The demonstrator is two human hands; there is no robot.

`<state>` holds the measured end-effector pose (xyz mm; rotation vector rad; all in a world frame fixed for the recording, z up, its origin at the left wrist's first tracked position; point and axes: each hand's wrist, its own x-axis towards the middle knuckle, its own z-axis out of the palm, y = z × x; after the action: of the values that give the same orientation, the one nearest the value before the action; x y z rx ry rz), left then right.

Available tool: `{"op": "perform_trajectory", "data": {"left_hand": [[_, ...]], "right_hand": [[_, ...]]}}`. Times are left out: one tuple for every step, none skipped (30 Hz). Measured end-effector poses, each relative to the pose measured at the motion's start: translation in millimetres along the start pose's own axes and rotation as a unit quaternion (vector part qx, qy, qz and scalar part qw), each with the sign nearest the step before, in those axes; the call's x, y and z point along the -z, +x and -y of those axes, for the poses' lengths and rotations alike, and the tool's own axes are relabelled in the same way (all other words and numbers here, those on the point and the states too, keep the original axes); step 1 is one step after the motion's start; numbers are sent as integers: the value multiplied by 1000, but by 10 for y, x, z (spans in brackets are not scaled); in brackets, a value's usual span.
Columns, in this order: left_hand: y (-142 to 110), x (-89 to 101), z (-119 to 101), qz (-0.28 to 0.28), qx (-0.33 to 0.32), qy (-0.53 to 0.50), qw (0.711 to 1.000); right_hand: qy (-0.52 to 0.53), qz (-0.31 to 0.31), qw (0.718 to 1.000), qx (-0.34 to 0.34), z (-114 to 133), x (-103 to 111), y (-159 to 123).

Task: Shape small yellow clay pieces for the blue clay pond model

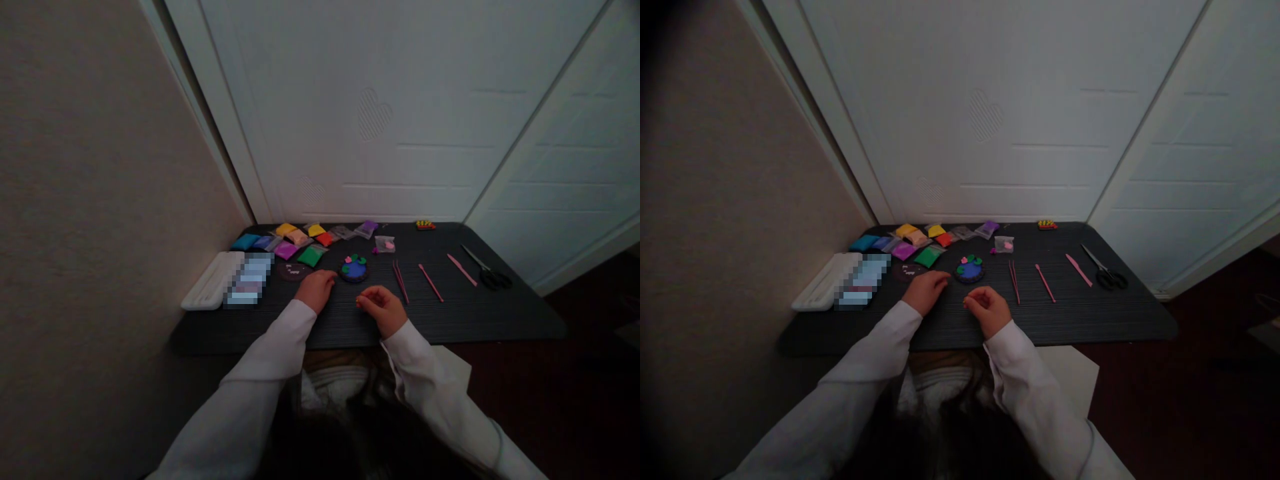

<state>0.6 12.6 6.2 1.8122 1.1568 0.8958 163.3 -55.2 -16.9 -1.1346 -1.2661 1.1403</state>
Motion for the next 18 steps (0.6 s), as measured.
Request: {"op": "perform_trajectory", "data": {"left_hand": [[-56,-12,-39,0,3,-17,1000],[-118,-29,-81,0,7,-36,999],[-180,-56,-122,1,12,-57,998],[-238,-92,-158,1,18,-82,996],[-288,-139,-186,0,26,-107,994],[-328,-191,-204,-3,34,-133,991],[-358,-247,-213,-4,43,-158,986],[-379,-300,-213,-5,51,-183,982],[-392,-347,-206,-5,58,-206,977],[-399,-386,-195,-6,63,-229,971],[-402,-416,-182,-8,68,-249,966],[-403,-438,-168,-10,72,-268,961],[-404,-453,-155,-13,76,-284,956],[-405,-463,-143,-16,80,-298,951],[-408,-471,-133,-17,84,-310,947],[-413,-478,-124,-17,88,-321,943],[-418,-485,-118,-15,91,-330,939],[-424,-492,-114,-11,94,-338,936]], "right_hand": [[6,-3,1000,-1,-2,1,1],[11,-5,1000,-1,-4,2,2],[17,-8,1000,0,-5,2,3],[22,-11,1000,2,-5,1,3],[27,-16,1000,5,-4,-2,3],[31,-21,999,10,-3,-7,2],[34,-27,999,15,-1,-13,-1],[37,-32,999,21,1,-21,-4],[40,-37,998,26,3,-28,-9],[41,-40,998,31,5,-35,-13],[43,-43,998,34,6,-40,-17],[43,-44,997,37,5,-44,-20],[43,-45,997,38,3,-45,-22],[41,-46,997,40,-1,-44,-21],[38,-47,997,40,-7,-40,-17],[35,-49,997,40,-15,-33,-12],[29,-50,998,40,-23,-24,-5],[23,-50,998,39,-31,-14,2]]}}
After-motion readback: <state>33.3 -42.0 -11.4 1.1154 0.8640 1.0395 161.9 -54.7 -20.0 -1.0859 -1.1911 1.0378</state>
